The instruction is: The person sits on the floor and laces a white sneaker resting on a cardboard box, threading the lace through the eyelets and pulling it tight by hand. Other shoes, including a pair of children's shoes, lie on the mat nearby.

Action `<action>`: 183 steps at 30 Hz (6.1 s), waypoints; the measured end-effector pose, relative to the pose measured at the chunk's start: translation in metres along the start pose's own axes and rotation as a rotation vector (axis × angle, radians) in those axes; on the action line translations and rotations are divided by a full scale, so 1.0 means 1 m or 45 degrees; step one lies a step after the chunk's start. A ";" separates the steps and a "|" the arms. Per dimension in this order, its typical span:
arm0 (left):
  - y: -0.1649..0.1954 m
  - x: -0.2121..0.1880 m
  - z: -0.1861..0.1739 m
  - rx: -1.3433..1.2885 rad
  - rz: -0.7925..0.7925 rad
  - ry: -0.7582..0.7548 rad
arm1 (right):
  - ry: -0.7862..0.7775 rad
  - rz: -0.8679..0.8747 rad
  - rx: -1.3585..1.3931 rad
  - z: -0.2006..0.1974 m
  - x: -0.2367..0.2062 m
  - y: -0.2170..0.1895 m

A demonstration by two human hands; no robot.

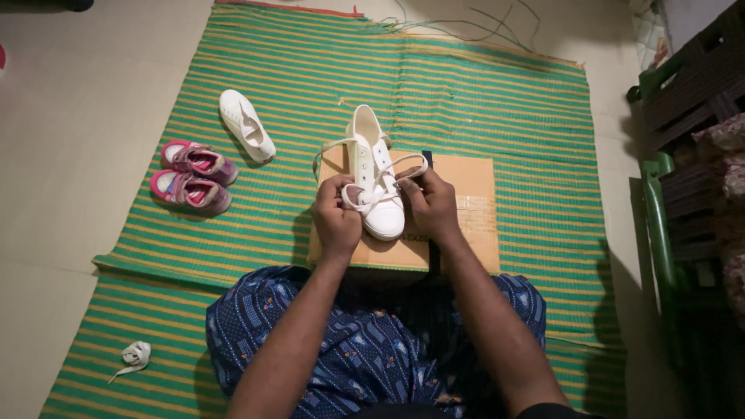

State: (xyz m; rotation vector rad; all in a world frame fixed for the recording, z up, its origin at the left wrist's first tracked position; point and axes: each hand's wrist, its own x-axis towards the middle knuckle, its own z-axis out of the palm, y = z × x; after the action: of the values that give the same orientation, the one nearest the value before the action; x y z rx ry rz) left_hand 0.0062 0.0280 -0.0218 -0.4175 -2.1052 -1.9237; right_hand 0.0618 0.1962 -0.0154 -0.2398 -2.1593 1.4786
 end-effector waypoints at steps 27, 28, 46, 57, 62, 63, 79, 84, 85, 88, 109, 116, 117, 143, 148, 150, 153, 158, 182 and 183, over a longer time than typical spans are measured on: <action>-0.005 0.001 -0.001 0.135 0.159 -0.088 | -0.028 0.057 0.100 -0.001 0.001 0.012; -0.005 0.001 -0.001 0.102 0.067 -0.104 | -0.040 0.020 0.059 -0.001 0.001 0.013; 0.007 0.003 -0.004 0.182 0.361 -0.109 | -0.031 -0.002 -0.011 0.000 0.002 0.008; 0.004 0.003 -0.004 0.101 0.280 -0.063 | -0.064 -0.028 -0.054 -0.001 0.003 0.016; 0.001 0.003 -0.002 0.069 -0.027 -0.083 | -0.057 0.057 0.065 -0.002 0.004 0.016; 0.000 0.003 -0.002 0.168 0.198 -0.083 | -0.063 0.073 0.087 -0.002 0.004 0.016; 0.007 0.003 -0.004 0.040 -0.166 -0.129 | -0.054 0.086 0.085 -0.001 0.004 0.017; 0.005 0.004 -0.003 0.044 0.120 -0.044 | -0.066 0.049 0.182 0.000 0.004 0.024; 0.004 0.004 -0.003 -0.054 0.002 -0.033 | -0.064 0.084 0.150 0.000 0.004 0.024; 0.003 0.004 -0.004 0.169 0.248 -0.120 | -0.061 0.097 0.049 0.000 0.004 0.024; 0.004 0.003 -0.004 0.029 0.052 -0.069 | -0.046 0.119 0.088 0.000 0.004 0.025; 0.007 0.004 -0.003 0.056 0.173 -0.062 | -0.031 0.098 -0.020 -0.001 0.005 0.022; 0.007 0.004 -0.003 0.066 0.098 -0.088 | -0.036 0.143 0.008 -0.001 0.005 0.022; 0.001 0.003 -0.004 0.146 0.327 -0.067 | -0.035 0.136 0.067 0.000 0.005 0.019; 0.001 0.003 -0.003 0.127 0.243 -0.124 | -0.039 0.156 0.048 -0.001 0.004 0.022; 0.002 0.004 -0.003 0.094 0.291 -0.061 | -0.032 0.075 -0.045 -0.001 0.004 0.024; 0.003 0.004 -0.003 0.022 0.103 -0.078 | -0.029 0.176 0.318 -0.001 0.005 0.025; 0.004 0.003 -0.004 0.081 0.277 -0.067 | -0.038 0.109 0.131 -0.001 0.005 0.024; -0.004 0.000 -0.002 -0.057 0.037 -0.058 | -0.050 0.149 0.270 -0.001 0.004 0.031; -0.003 0.000 -0.003 0.002 0.067 -0.078 | -0.051 0.164 0.386 -0.001 0.004 0.032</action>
State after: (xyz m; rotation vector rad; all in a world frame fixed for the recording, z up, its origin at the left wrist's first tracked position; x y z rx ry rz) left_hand 0.0048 0.0252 -0.0245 -0.5329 -2.1114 -1.9027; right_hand 0.0541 0.2112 -0.0429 -0.2469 -1.9459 1.8731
